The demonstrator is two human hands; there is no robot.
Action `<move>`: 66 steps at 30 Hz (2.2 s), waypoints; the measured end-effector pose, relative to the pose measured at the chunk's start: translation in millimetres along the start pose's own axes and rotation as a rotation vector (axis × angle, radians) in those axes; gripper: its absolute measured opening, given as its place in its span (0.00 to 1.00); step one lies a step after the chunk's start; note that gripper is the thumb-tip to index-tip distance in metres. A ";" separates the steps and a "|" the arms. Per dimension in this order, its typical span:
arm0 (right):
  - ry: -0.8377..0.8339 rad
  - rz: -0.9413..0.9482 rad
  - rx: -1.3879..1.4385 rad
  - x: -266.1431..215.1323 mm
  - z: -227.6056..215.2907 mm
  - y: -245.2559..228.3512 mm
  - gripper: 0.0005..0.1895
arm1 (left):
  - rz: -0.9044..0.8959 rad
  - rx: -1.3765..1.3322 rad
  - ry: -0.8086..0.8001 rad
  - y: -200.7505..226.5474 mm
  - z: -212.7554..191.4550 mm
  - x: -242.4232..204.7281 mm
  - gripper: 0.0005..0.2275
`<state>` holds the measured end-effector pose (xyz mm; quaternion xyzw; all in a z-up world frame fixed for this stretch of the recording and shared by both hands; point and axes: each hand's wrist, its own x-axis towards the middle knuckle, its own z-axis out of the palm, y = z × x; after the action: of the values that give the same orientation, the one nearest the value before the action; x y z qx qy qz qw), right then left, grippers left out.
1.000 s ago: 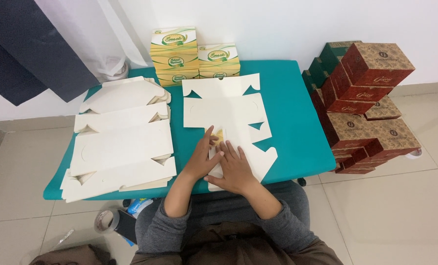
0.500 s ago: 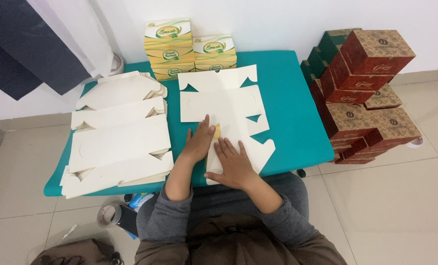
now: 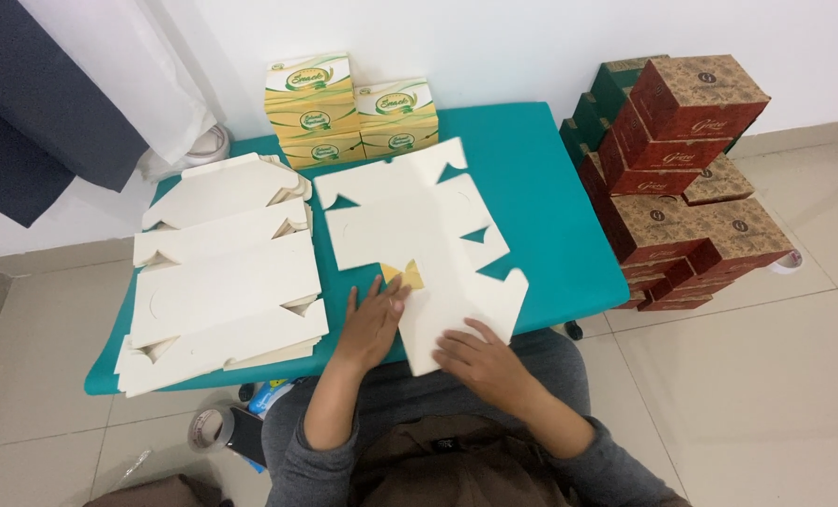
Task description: The person assembles a flat cardboard box by folding the side flaps and inserting the lid. The finished box is placed on a stack of similar boxes on the table.
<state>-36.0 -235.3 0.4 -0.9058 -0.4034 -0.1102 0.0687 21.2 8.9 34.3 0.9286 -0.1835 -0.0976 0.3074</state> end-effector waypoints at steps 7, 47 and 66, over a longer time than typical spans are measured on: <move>0.174 0.261 -0.110 -71.3 26.1 81.8 0.12 | 0.172 -0.012 0.165 -27.0 28.8 9.1 0.30; 0.664 0.880 0.995 -43.8 -23.7 212.8 0.50 | 0.238 0.261 -0.154 82.4 62.7 40.5 0.26; -0.086 0.274 0.253 7.5 -27.9 104.3 0.29 | 0.246 0.271 0.126 58.3 94.3 48.3 0.33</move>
<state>42.6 -305.3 25.6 -0.9403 -0.2895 -0.0095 0.1789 21.2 -104.4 -8.3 0.9363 -0.2877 0.0246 0.1998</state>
